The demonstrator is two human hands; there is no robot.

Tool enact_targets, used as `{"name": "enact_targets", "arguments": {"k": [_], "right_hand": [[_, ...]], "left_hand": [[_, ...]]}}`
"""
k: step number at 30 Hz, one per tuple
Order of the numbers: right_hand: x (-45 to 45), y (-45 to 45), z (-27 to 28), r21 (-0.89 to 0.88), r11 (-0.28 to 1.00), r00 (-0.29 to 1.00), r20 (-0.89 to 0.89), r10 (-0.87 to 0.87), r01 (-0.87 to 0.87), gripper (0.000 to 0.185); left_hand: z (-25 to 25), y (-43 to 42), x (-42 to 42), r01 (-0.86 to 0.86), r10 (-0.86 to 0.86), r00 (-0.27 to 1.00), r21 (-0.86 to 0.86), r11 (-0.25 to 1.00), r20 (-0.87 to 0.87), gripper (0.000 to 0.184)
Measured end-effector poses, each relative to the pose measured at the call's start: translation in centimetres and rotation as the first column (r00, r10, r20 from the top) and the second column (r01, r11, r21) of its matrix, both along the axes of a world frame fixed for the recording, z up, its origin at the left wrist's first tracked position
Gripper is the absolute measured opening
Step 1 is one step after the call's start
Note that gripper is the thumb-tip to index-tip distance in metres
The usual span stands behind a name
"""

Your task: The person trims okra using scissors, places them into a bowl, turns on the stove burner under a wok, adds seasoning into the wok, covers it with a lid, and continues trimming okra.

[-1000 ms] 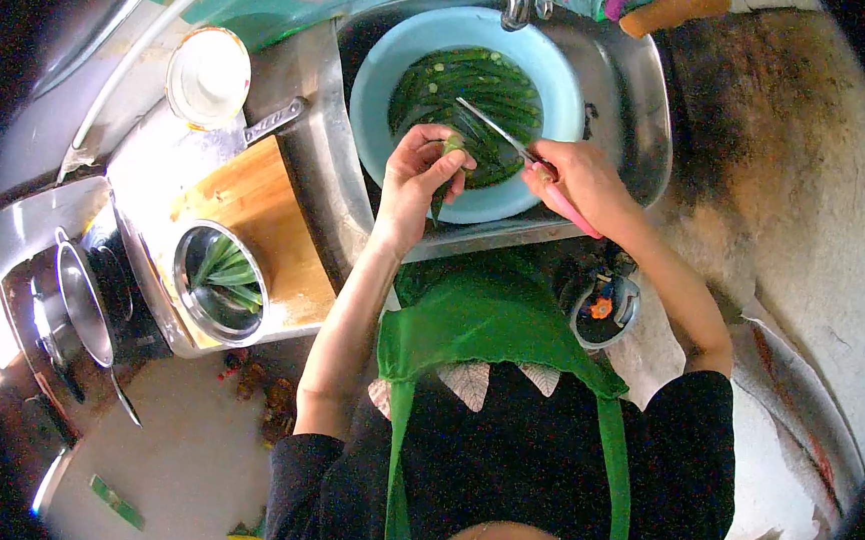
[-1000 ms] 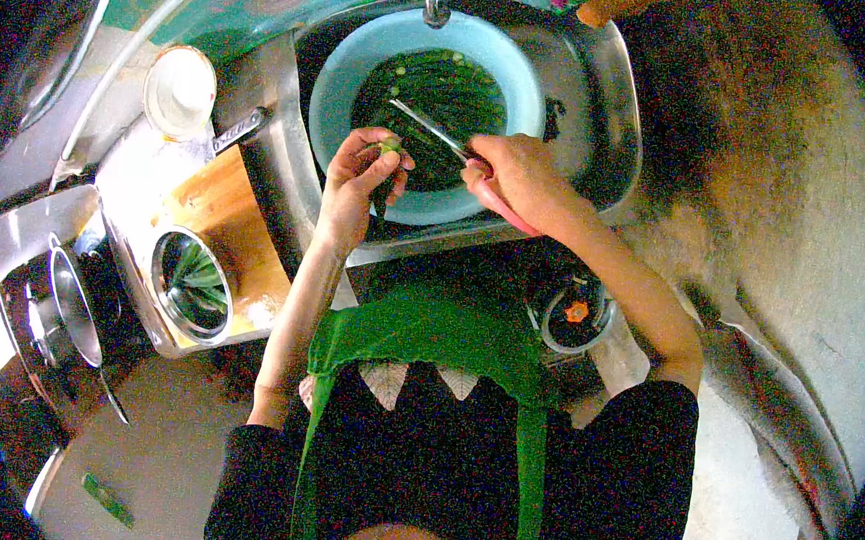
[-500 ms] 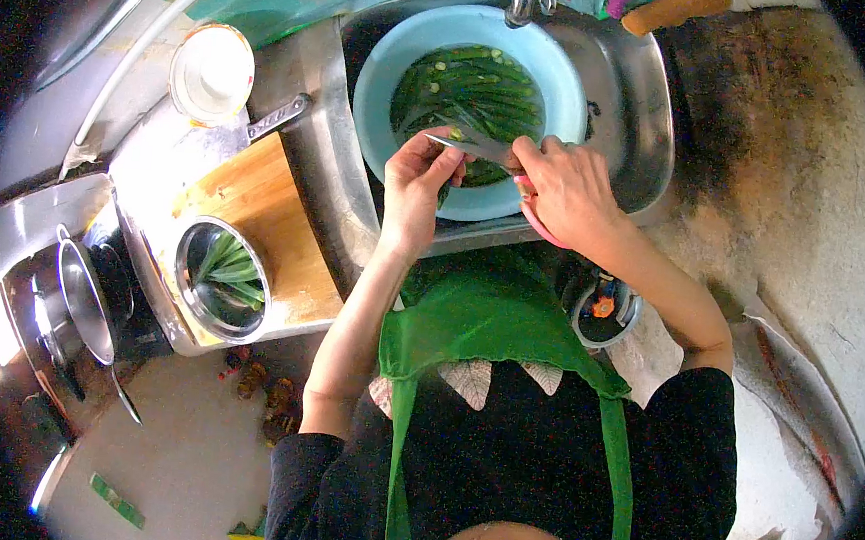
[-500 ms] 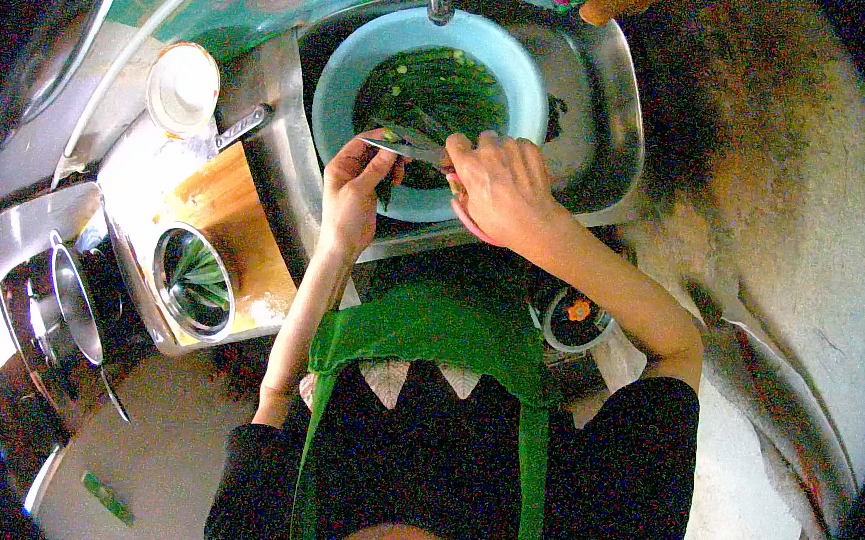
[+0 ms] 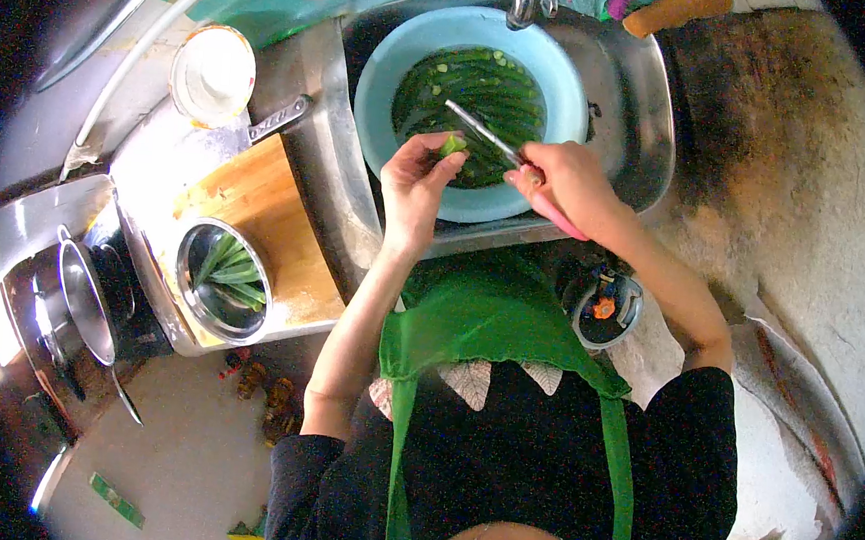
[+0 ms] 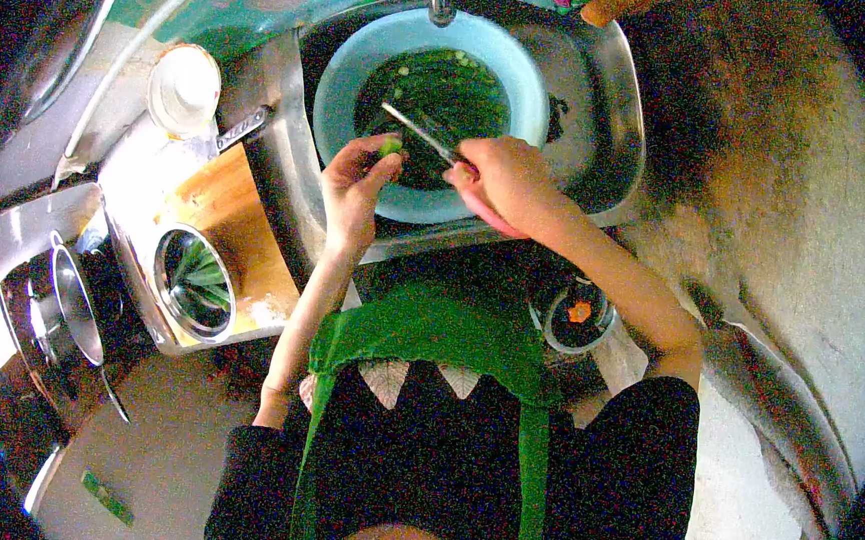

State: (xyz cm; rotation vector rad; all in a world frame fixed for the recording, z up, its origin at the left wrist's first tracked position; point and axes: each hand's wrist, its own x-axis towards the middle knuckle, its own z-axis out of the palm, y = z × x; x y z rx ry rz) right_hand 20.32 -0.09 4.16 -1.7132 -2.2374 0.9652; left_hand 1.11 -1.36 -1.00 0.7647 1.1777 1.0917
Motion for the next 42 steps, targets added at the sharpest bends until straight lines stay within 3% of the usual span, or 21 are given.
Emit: {"name": "enact_targets", "arguments": {"k": [2,6,8,12,13,15,19,22,24,25,27,28,30,31,32,34,36,37,38,40,42], "right_hand": [[0.3,0.1,0.0,-0.001,1.000,1.000,-0.001,0.004,-0.004,0.022],[0.1,-0.2,0.8,0.034,0.999,0.999,0.020,0.041,-0.042,0.017],[-0.3,-0.3,0.9,0.235,0.962,0.980,0.172,0.097,-0.136,0.013],[-0.7,-0.3,0.9,0.209,0.973,0.990,0.118,0.073,-0.097,0.012],[-0.4,0.0,0.5,0.210,0.973,0.990,0.117,0.074,-0.098,0.012],[0.8,0.8,-1.3,-0.001,0.997,0.997,0.019,-0.075,0.075,0.017],[3.9,0.9,-4.0,0.070,0.986,0.989,-0.006,-0.151,0.151,0.019],[5.5,1.0,-3.5,0.006,0.981,0.978,0.075,-0.193,0.193,0.022],[6.2,1.1,-3.5,-0.096,0.965,0.970,0.058,-0.238,0.242,0.024],[6.6,1.0,-3.8,-0.068,0.973,0.973,0.084,-0.213,0.218,0.023],[6.7,0.9,-4.4,-0.040,0.981,0.977,0.105,-0.186,0.191,0.023],[6.7,0.8,-4.7,-0.017,0.983,0.979,0.094,-0.182,0.184,0.023],[6.7,0.6,-5.2,-0.001,0.983,0.979,0.085,-0.184,0.184,0.022],[6.5,0.6,-5.4,0.020,0.980,0.978,0.060,-0.198,0.197,0.023],[6.4,0.6,-5.6,0.044,0.977,0.977,0.034,-0.210,0.209,0.023],[6.5,0.4,-6.2,0.052,0.978,0.978,0.031,-0.206,0.204,0.023],[6.8,0.2,-6.6,0.014,0.980,0.979,0.045,-0.199,0.198,0.024],[6.8,0.0,-6.2,0.007,0.984,0.982,0.059,-0.179,0.178,0.023],[6.9,0.0,-5.7,-0.001,0.988,0.985,0.075,-0.156,0.156,0.022],[7.2,-0.4,-5.7,-0.003,0.979,0.978,0.045,-0.204,0.204,0.021],[7.9,-0.8,-6.4,0.003,0.976,0.976,0.029,-0.217,0.217,0.020]], "left_hand": [[0.5,0.2,0.0,-0.025,0.025,1.000,0.101,0.995,-0.007,0.019],[0.4,0.3,-0.2,0.003,0.007,0.995,0.101,0.995,-0.099,0.018],[0.1,0.3,-0.1,-0.016,0.024,0.998,0.121,0.992,-0.065,0.018],[0.8,0.3,-0.2,-0.011,0.016,0.996,0.056,0.998,-0.093,0.017],[0.9,0.3,-0.5,0.023,-0.023,1.000,0.018,1.000,0.006,0.016],[1.7,0.2,-1.2,0.060,-0.062,0.983,0.016,0.998,0.175,0.015],[7.0,-1.4,-6.9,-0.020,0.012,0.976,-0.034,0.999,-0.219,0.011],[10.6,-3.6,-14.6,-0.115,0.039,0.828,-0.101,0.988,-0.560,0.010],[11.2,-4.3,-17.9,0.021,0.084,0.466,0.106,0.994,-0.881,0.008],[11.1,-4.2,-18.8,0.022,0.084,0.465,0.106,0.994,-0.882,0.008],[10.9,-4.3,-20.0,0.328,0.021,-0.067,-0.002,0.945,-0.998,0.005],[10.6,-3.7,-18.4,0.393,0.151,-0.018,0.132,0.910,-0.988,0.005],[9.8,-2.1,-13.5,0.410,0.216,0.164,0.266,0.872,-0.962,0.008],[8.8,-1.1,-10.9,0.380,0.033,0.343,0.171,0.909,-0.939,0.010],[5.9,-0.2,-8.5,0.365,-0.133,0.401,0.025,0.931,-0.906,0.010],[-1.3,2.4,-2.7,0.597,-0.155,0.440,0.160,0.786,-0.885,0.011],[-10.0,4.5,2.2,0.805,-0.151,0.377,0.242,0.542,-0.914,0.017],[-11.2,4.8,3.8,0.858,-0.073,0.227,0.164,0.488,-0.971,0.019],[-12.7,5.3,4.7,0.892,-0.127,0.088,0.022,0.451,-0.988,0.021],[-14.7,6.6,5.4,0.876,-0.240,-0.281,-0.350,0.331,-0.929,0.045],[-16.2,6.9,5.1,0.894,-0.153,-0.276,-0.312,0.321,-0.949,0.039]]}}
